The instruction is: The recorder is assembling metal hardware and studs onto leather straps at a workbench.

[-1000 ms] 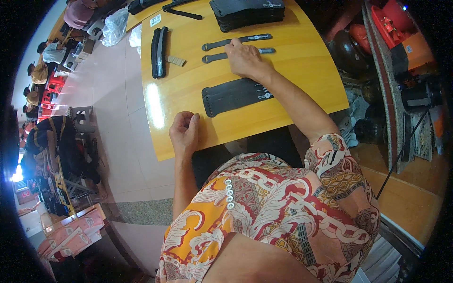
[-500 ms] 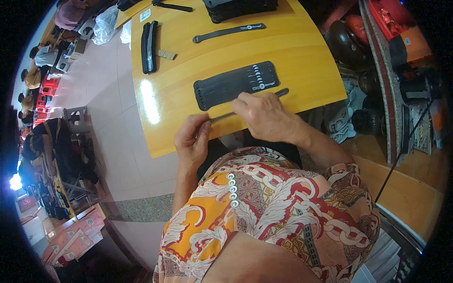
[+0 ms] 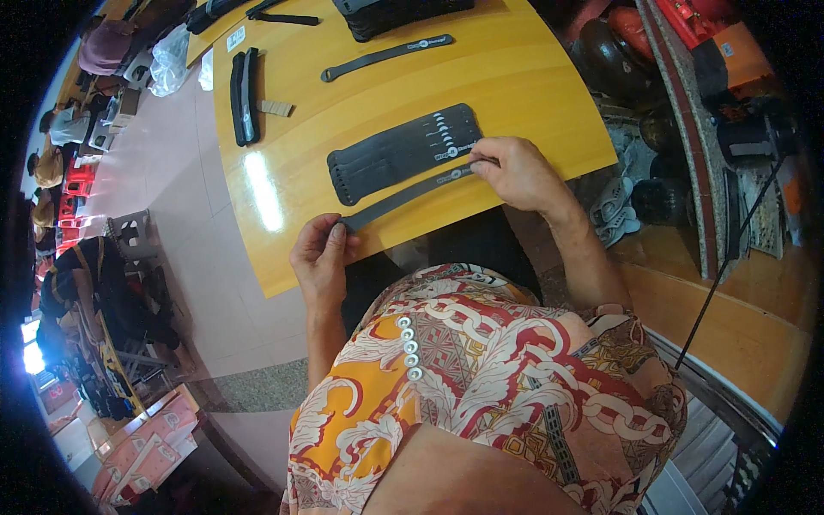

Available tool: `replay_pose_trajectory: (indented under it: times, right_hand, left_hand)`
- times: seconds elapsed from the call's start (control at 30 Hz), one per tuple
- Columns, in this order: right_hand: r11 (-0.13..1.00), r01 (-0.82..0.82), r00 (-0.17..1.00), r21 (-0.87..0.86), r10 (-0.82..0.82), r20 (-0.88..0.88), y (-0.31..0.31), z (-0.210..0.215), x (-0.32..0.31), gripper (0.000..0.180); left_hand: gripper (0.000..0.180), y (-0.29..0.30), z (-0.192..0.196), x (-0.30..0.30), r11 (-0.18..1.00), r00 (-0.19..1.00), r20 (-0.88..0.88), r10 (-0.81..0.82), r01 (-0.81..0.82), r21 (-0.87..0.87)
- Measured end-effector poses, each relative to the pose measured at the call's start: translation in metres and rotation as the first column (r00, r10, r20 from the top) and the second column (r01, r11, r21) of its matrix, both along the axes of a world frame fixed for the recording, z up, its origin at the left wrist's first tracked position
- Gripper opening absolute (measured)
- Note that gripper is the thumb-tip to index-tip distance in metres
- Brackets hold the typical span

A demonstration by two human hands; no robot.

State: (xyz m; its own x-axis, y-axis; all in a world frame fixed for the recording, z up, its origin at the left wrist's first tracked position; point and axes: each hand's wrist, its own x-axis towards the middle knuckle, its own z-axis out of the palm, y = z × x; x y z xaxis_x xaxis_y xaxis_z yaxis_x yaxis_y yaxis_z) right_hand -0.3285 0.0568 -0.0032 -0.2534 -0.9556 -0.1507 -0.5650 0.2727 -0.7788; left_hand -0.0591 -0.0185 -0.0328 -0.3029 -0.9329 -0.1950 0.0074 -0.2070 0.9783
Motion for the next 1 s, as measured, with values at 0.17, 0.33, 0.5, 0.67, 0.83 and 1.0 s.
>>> replay_pose_trajectory:
  times: [0.17, 0.33, 0.5, 0.67, 0.83, 1.0]
  right_hand:
    - [0.988, 0.147, 0.988, -0.046, -0.145, 0.044, -0.005, -0.010, -0.006, 0.015]
    - [0.976, 0.198, 0.980, -0.088, -0.195, 0.049, -0.011, -0.021, -0.011, 0.013]
    - [0.968, 0.237, 0.970, -0.080, -0.231, 0.079, -0.014, -0.025, -0.009, 0.010]
    - [0.976, 0.217, 0.974, -0.026, -0.214, 0.075, -0.016, -0.022, -0.009, 0.007]
    - [0.974, 0.224, 0.973, -0.011, -0.224, 0.052, -0.016, -0.021, -0.008, 0.007]
    - [0.967, 0.256, 0.966, -0.006, -0.256, 0.026, -0.016, -0.021, -0.005, 0.008]
  left_hand:
    - [0.011, -0.006, 0.007, -0.007, 0.999, 0.997, 0.059, -0.040, 0.037, 0.040]
    - [0.009, -0.015, -0.004, -0.011, 0.990, 0.952, 0.302, 0.050, -0.006, -0.143]
    - [0.011, -0.022, 0.001, -0.016, 0.939, 0.861, 0.489, 0.141, 0.040, -0.341]
    - [0.012, -0.024, -0.004, -0.015, 0.927, 0.830, 0.534, 0.162, 0.058, -0.371]
    - [0.011, -0.025, -0.003, -0.016, 0.926, 0.826, 0.537, 0.168, 0.055, -0.374]
    - [0.011, -0.024, -0.003, -0.017, 0.925, 0.837, 0.521, 0.170, 0.047, -0.378]
